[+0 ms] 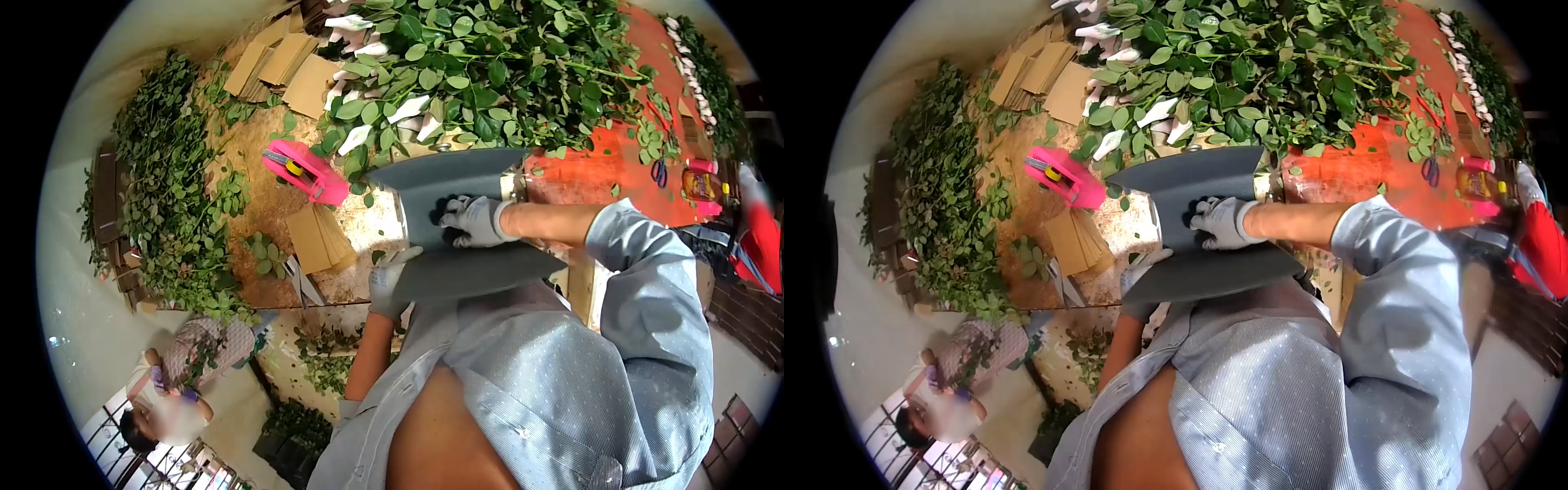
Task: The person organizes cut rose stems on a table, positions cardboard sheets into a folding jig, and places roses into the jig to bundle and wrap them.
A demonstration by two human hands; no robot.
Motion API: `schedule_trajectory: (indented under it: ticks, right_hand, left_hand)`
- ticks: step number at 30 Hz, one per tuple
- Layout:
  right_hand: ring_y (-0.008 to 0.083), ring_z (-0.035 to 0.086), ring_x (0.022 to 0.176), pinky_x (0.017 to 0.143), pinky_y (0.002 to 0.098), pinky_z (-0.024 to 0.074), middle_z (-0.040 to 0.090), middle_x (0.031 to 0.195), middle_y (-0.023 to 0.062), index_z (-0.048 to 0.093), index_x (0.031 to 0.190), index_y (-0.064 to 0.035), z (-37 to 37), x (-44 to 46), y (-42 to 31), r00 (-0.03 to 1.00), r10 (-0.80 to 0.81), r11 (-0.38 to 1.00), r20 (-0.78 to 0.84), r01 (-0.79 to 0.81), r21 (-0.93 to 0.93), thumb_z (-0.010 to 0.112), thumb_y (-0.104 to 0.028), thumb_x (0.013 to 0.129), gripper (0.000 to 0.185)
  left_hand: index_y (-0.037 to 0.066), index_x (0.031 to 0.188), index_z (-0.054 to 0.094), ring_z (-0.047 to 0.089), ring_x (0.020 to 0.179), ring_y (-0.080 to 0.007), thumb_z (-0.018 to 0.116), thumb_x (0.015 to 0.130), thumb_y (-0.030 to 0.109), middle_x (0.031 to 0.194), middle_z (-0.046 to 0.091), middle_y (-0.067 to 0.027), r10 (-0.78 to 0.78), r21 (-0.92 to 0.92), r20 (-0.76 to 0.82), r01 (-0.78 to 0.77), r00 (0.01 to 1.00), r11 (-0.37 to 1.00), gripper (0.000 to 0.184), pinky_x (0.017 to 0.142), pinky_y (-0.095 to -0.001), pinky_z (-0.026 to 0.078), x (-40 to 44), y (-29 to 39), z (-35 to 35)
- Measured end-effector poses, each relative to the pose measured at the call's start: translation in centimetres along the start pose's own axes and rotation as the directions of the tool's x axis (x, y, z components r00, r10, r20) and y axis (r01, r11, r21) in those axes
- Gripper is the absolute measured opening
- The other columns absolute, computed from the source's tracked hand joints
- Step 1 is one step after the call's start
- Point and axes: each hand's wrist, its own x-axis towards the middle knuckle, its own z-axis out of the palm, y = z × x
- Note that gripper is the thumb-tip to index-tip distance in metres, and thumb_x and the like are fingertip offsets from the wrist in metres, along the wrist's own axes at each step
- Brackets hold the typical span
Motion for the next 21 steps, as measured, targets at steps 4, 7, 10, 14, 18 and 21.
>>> schedule_trajectory:
  ticks: [4, 7, 10, 14, 18, 21]
  right_hand:
    - [0.0316, 0.046, 0.133, 0.102, 0.0451, 0.0424, 0.052, 0.140, 0.0143, 0.060, 0.132, -0.0076, 3.7, 2.5, 1.6, 0.869, -0.293, 0.940, -0.398, 0.187, -0.285, 0.074, -0.036, 0.082, 0.059]
    - [0.0302, 0.045, 0.135, 0.101, 0.0446, 0.0403, 0.050, 0.145, 0.0129, 0.058, 0.133, -0.0078, 6.1, 4.2, 3.1, 0.814, -0.338, 0.913, -0.472, 0.162, -0.374, 0.074, -0.038, 0.080, 0.062]
    - [0.0290, 0.045, 0.136, 0.100, 0.0441, 0.0401, 0.051, 0.145, 0.0123, 0.056, 0.135, -0.0087, 6.8, 4.6, 3.8, 0.748, -0.392, 0.901, -0.535, 0.195, -0.387, 0.072, -0.040, 0.081, 0.064]
    - [0.0284, 0.045, 0.135, 0.099, 0.0441, 0.0405, 0.050, 0.145, 0.0121, 0.056, 0.135, -0.0085, 6.5, 4.3, 3.7, 0.744, -0.395, 0.897, -0.539, 0.186, -0.400, 0.071, -0.041, 0.083, 0.063]
    - [0.0285, 0.046, 0.134, 0.099, 0.0441, 0.0404, 0.050, 0.146, 0.0119, 0.056, 0.136, -0.0083, 6.4, 4.2, 3.5, 0.761, -0.391, 0.892, -0.518, 0.174, -0.417, 0.067, -0.043, 0.087, 0.061]
    - [0.0307, 0.045, 0.135, 0.102, 0.0458, 0.0380, 0.049, 0.148, 0.0136, 0.055, 0.137, -0.0098, 6.5, 4.2, 3.4, 0.773, -0.384, 0.895, -0.506, 0.176, -0.410, 0.065, -0.042, 0.088, 0.059]
  left_hand:
    - [0.014, 0.110, 0.075, 0.068, 0.108, -0.0265, 0.067, 0.084, 0.024, 0.119, 0.073, -0.0053, 0.045, 0.186, 0.096, -0.062, 0.994, 0.981, 0.029, 0.096, -0.0371, 0.052, -0.1, -2.3, 1.4]
    - [0.015, 0.107, 0.075, 0.068, 0.109, -0.0249, 0.067, 0.084, 0.023, 0.122, 0.072, -0.0035, 0.082, 0.118, 0.064, -0.089, 0.995, 0.989, 0.026, 0.098, -0.0370, 0.052, 0.1, -2.6, 1.4]
    - [0.014, 0.109, 0.075, 0.068, 0.111, -0.0262, 0.065, 0.087, 0.021, 0.122, 0.071, -0.0048, 0.037, 0.082, 0.092, -0.045, 0.995, 0.996, 0.025, 0.098, -0.0356, 0.052, 0.2, -2.3, 0.8]
    - [0.008, 0.118, 0.072, 0.070, 0.102, -0.0205, 0.065, 0.091, 0.016, 0.112, 0.074, -0.0066, -0.077, -0.164, 0.158, 0.103, 0.984, 0.981, 0.029, 0.086, -0.0328, 0.054, 0.4, -3.9, -1.5]
    - [0.002, 0.122, 0.070, 0.067, 0.089, -0.0156, 0.068, 0.092, 0.015, 0.101, 0.074, -0.0051, -0.367, -0.399, 0.209, 0.422, 0.906, 0.814, 0.033, 0.079, -0.0312, 0.054, 3.3, -0.7, -7.0]
    - [0.001, 0.123, 0.069, 0.065, 0.088, -0.0163, 0.067, 0.093, 0.017, 0.103, 0.073, -0.0045, -0.187, -0.353, 0.271, 0.278, 0.944, 0.893, 0.034, 0.080, -0.0302, 0.053, 7.0, 2.6, -10.0]
